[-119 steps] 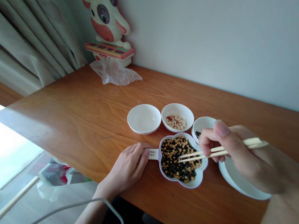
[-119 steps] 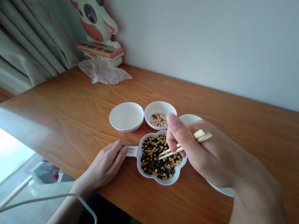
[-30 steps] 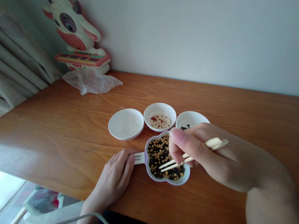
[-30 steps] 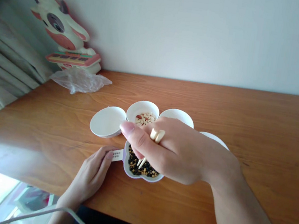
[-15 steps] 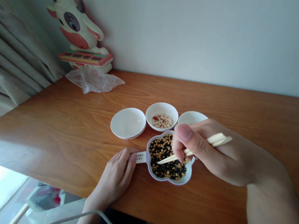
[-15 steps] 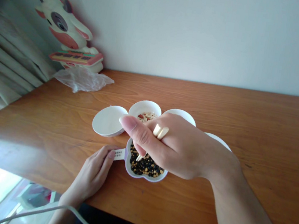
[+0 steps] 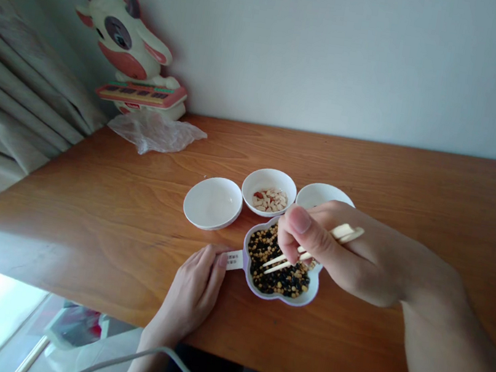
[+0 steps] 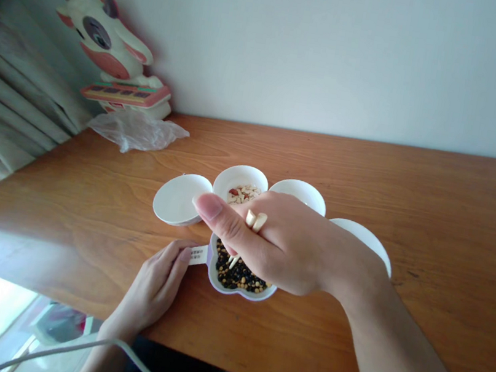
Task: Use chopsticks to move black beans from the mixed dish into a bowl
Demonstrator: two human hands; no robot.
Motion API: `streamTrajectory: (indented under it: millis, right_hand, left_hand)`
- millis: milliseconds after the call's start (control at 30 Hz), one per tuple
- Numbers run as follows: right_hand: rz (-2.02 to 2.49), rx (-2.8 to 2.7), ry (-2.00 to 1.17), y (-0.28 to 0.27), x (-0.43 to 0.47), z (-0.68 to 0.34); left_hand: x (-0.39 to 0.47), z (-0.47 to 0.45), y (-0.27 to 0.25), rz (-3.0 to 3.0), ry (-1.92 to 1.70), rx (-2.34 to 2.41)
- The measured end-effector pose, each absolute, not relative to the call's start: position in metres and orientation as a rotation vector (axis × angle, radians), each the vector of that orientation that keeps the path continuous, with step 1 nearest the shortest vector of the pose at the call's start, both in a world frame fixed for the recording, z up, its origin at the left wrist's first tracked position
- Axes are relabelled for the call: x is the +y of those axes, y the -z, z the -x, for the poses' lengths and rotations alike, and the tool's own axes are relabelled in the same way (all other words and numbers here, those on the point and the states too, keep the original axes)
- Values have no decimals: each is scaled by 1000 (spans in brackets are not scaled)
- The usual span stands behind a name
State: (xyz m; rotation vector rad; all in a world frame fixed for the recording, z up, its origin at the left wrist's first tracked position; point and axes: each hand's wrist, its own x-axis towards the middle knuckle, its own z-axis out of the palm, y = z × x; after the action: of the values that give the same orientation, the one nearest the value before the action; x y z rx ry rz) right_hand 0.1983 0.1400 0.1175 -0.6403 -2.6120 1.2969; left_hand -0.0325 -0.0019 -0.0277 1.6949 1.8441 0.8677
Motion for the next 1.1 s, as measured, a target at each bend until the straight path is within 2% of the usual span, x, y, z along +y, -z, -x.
streamTrajectory:
  millis: [767,933,1100]
  right_hand:
    - [646,-2500,-1233,-126,147,-212]
    - [786,-2384,-992,-140,162,-245]
    - [1113,-2250,-740,-146,170,-269]
  left_hand:
    - [-2,32,27,-1708,-862,1876]
    - [-2,32,27,-1709,-844,1872]
    - [-3,32,28,-1718,-851,1874]
